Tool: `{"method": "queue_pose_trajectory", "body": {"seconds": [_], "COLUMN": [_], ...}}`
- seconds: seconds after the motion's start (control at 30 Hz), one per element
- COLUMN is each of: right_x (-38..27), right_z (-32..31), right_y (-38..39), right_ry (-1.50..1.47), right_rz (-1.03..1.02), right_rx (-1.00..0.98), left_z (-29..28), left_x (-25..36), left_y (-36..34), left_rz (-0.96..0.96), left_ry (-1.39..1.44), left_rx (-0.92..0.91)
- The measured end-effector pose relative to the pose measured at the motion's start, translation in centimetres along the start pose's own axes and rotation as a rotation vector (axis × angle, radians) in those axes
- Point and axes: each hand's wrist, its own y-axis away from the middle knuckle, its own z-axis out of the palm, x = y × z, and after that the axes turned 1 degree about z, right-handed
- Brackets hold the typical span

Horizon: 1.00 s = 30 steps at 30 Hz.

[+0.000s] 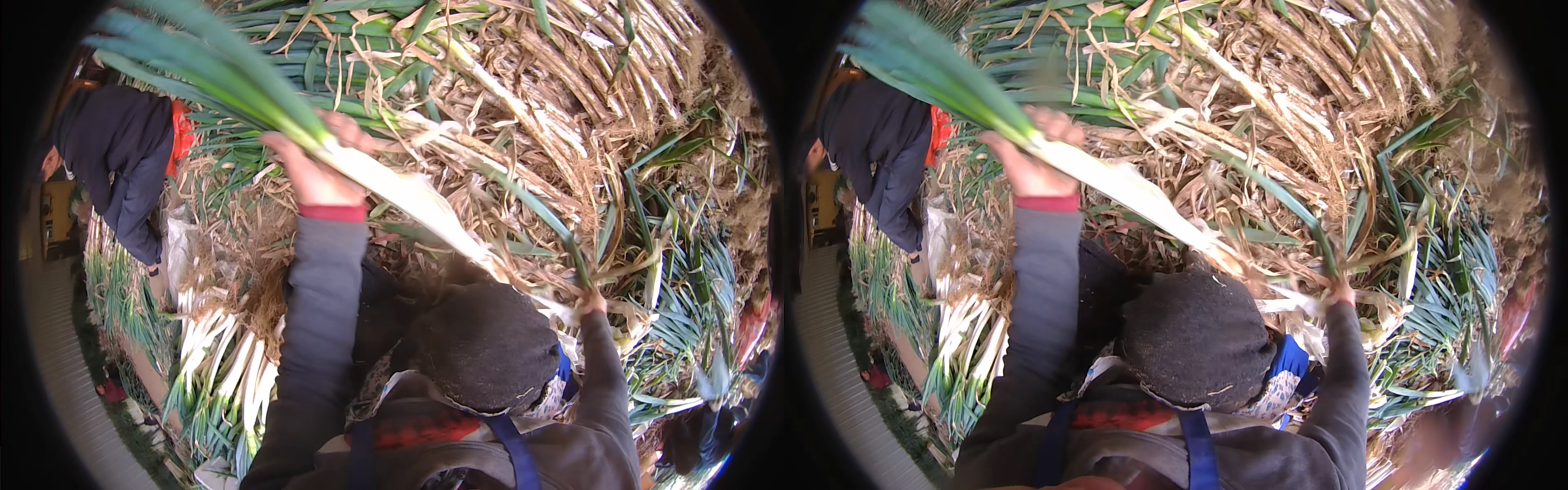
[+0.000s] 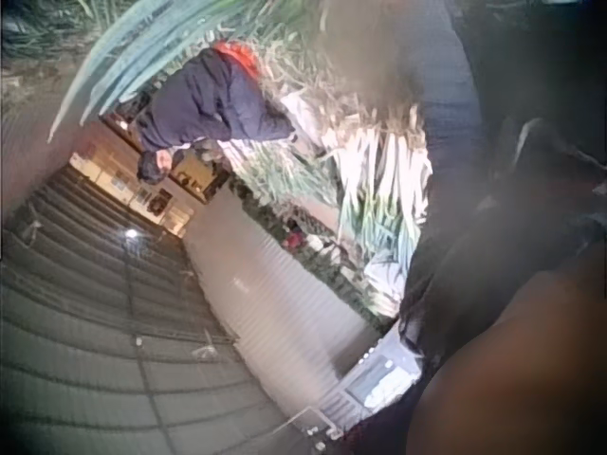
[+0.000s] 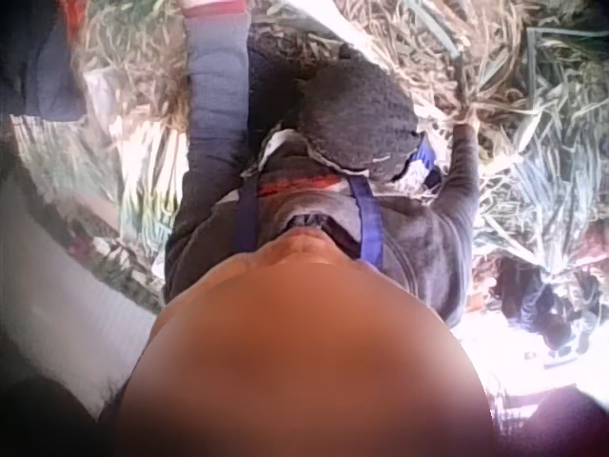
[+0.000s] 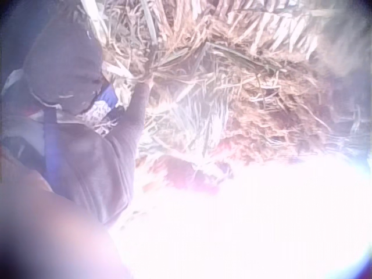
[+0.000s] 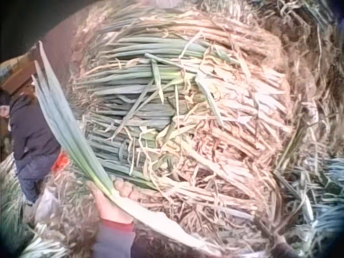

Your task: The person repeatedly picks up leeks from a large pile, removes dry outer layers and roots by hand, and places the cleaned leeks onto a conveyor belt. The process is continuous and repetitive, with the person handling each leek individually.

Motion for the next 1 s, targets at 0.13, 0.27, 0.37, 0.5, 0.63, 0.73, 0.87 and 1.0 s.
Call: {"method": "queue_pose_trajectory", "body": {"seconds": [0.13,0.27,0.37,0.5,0.63,0.73,0.87,1.0], "right_x": [2.5,-5.0,-12.6,-16.0,-18.0,-19.7,-16.0,-6.1], "right_z": [-2.6,-19.6,-29.1,-33.0,-30.9,-28.3,-21.3,-7.0], "right_y": [4.3,4.9,6.7,7.4,5.3,1.6,-5.5,-8.1], "right_ry": [-0.599,-1.207,-1.237,-1.085,-1.189,-1.449,-1.394,-0.867], "right_rz": [0.078,-0.641,-1.083,-0.86,-0.867,-0.829,-0.344,0.339], "right_rx": [0.325,0.911,0.721,0.958,0.975,0.981,0.523,0.207], "left_z": [-0.8,0.3,2.0,1.5,-1.8,-2.9,-2.0,-1.0], "left_x": [0.2,-3.0,-3.8,-4.1,-6.4,-7.2,-5.2,-1.6], "left_y": [-1.7,-1.4,-0.7,1.4,3.1,3.2,2.3,1.8], "left_rz": [-0.215,-0.265,-0.267,-0.034,0.082,0.12,0.005,0.053], "left_ry": [0.148,0.194,0.16,-0.061,-0.316,-0.265,-0.29,-0.331], "left_rx": [-0.356,-0.411,-0.391,-0.071,0.026,0.077,0.044,-0.046]}}
